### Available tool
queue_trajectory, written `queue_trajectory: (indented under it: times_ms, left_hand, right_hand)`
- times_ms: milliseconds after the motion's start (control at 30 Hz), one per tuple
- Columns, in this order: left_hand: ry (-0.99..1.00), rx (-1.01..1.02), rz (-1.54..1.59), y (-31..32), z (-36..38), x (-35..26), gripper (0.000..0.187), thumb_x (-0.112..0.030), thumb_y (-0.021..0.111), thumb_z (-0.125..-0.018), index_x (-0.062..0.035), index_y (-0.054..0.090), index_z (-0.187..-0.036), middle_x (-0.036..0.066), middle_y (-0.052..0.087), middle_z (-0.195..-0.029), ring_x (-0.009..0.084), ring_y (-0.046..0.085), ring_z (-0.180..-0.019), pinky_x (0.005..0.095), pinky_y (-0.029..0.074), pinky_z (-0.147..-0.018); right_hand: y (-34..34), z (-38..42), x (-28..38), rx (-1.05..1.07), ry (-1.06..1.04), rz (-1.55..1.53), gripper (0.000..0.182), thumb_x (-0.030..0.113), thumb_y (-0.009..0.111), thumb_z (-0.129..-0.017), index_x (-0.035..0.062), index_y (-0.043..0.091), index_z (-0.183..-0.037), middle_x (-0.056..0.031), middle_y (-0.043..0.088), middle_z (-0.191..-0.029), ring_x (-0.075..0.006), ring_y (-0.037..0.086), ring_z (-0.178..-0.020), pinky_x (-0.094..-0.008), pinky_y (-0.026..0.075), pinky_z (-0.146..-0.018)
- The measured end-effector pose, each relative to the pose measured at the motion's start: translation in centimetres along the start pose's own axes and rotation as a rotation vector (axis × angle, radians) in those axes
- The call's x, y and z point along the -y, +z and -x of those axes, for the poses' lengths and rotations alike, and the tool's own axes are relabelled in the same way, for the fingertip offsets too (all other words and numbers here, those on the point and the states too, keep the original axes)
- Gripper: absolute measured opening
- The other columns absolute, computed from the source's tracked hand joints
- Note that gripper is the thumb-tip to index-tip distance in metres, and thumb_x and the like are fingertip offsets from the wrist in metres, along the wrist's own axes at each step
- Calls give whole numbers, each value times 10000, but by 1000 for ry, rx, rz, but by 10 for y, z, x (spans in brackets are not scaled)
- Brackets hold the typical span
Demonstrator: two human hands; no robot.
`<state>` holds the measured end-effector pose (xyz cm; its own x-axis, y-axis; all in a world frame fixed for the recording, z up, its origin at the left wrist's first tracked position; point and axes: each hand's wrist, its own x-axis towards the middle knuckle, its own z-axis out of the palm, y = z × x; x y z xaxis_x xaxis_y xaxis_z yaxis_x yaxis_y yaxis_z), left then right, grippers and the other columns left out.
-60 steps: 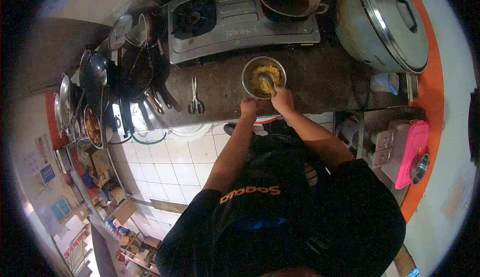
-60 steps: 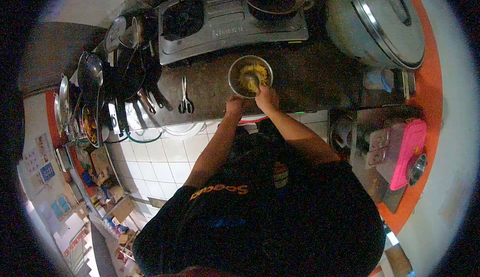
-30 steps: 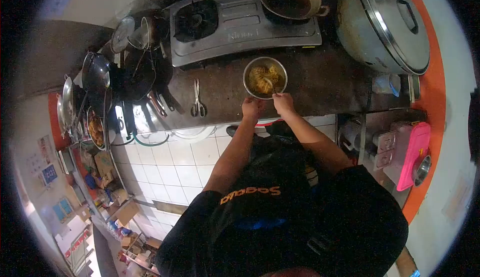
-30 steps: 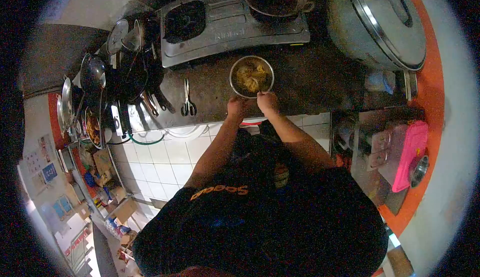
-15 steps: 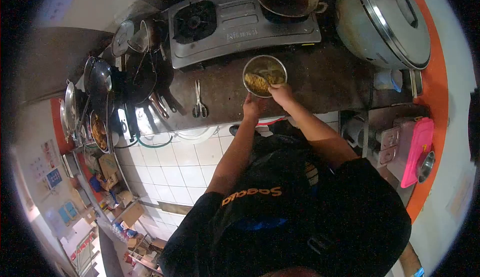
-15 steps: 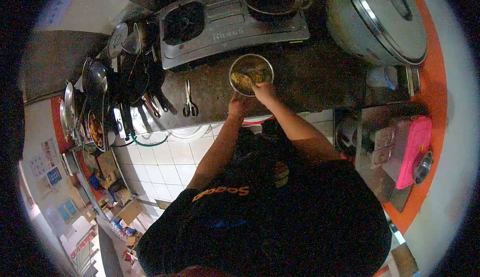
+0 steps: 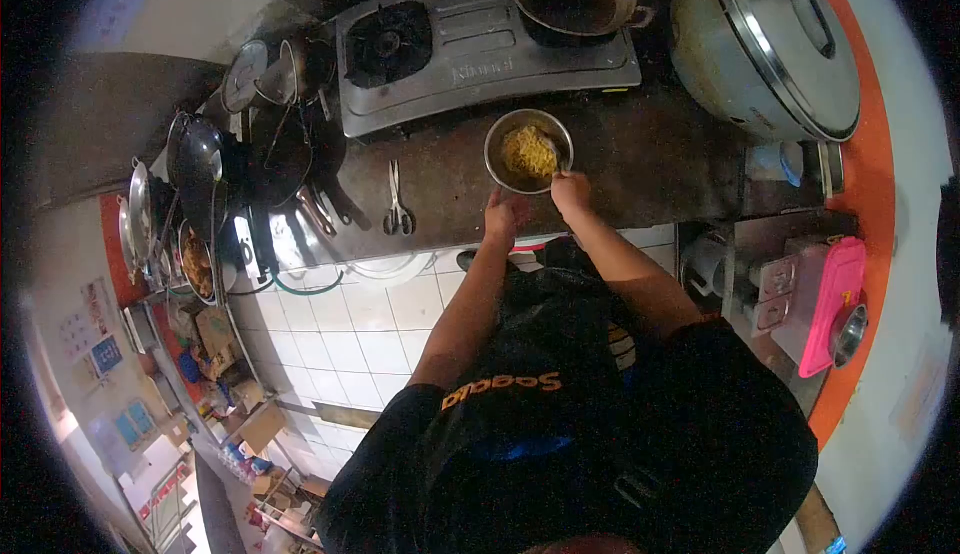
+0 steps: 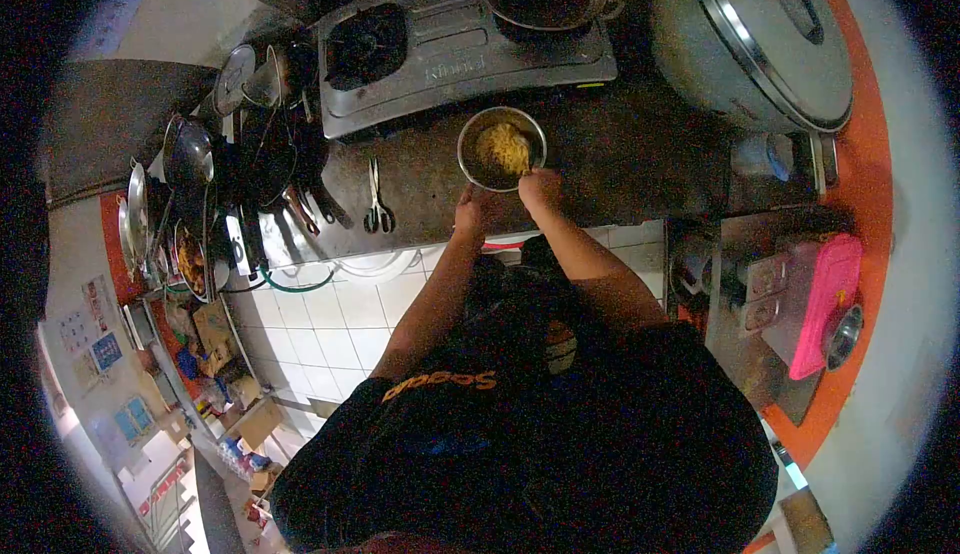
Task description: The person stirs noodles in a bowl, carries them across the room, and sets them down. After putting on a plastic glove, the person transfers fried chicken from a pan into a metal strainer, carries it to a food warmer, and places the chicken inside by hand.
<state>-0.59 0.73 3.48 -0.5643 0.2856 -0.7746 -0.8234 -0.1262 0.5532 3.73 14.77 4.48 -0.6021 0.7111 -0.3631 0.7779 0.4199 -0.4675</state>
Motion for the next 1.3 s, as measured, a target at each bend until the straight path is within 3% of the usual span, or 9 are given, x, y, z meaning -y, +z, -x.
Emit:
queue_trajectory:
  times_ms: [67,167,300,400,700,767,933,1100,1300]
  left_hand:
    - [-4,39,-3,-4,-1,-1,647,-6,407,-803,-134,184,-1397,174,571,-1043,260,594,-847,383,499,-663]
    - [14,76,82,-5,7,-4,649,-10,406,-806,-129,179,-1401,174,566,-1056,245,597,-822,365,497,-659]
    - [29,67,28,-11,-4,3,659,2,400,-804,-128,166,-1406,166,556,-1091,232,594,-812,365,498,-669]
    - [63,150,59,-13,-5,0,662,5,404,-807,-130,157,-1406,158,553,-1100,233,592,-818,372,499,-682]
    - [-31,130,-56,-10,-6,0,743,34,407,-791,-191,79,-1419,162,482,-1204,200,574,-821,313,478,-674]
    - [-65,75,5,-4,0,-6,765,53,420,-775,-201,91,-1417,164,485,-1202,202,574,-823,319,478,-680]
    - [-15,125,27,-5,-3,-3,810,53,453,-756,-228,75,-1415,165,510,-1164,204,580,-797,333,479,-681]
    - [-66,48,21,4,4,-7,786,11,486,-768,-207,84,-1407,132,563,-1046,195,577,-770,341,482,-678]
    - [-62,104,17,-14,-20,15,703,-73,502,-810,-142,111,-1390,67,596,-911,190,565,-757,379,481,-686]
  right_hand:
    - [-6,-2,6,342,579,-665,323,211,500,-865,-1,577,-1096,-174,639,-868,-340,608,-782,-386,488,-679]
    - [-23,21,-7,350,-130,-317,327,202,529,-846,-2,576,-1097,-176,634,-858,-349,602,-804,-396,487,-698]
    - [-7,29,-19,300,-244,11,326,209,535,-837,-9,586,-1074,-198,623,-918,-342,596,-844,-403,484,-730]
    - [4,22,-13,63,-92,-140,324,229,519,-840,-7,603,-1046,-205,616,-936,-336,594,-863,-403,484,-747]
    - [-16,12,5,421,195,-373,303,220,522,-850,-18,612,-1015,-226,624,-894,-313,604,-859,-414,458,-728]
    - [-3,-1,-3,95,104,-322,309,243,537,-846,-9,620,-1004,-155,645,-809,-275,623,-699,-391,470,-586]
    - [0,-31,21,226,702,-560,291,251,534,-849,24,623,-1009,-124,639,-845,-277,614,-738,-429,498,-650]
    - [-18,-25,0,482,-65,-397,324,232,596,-788,23,615,-1033,-165,645,-835,-280,622,-799,-381,478,-682]
    - [-6,2,-21,179,-224,-9,323,232,580,-791,32,610,-1043,-209,612,-914,-341,595,-846,-398,477,-754]
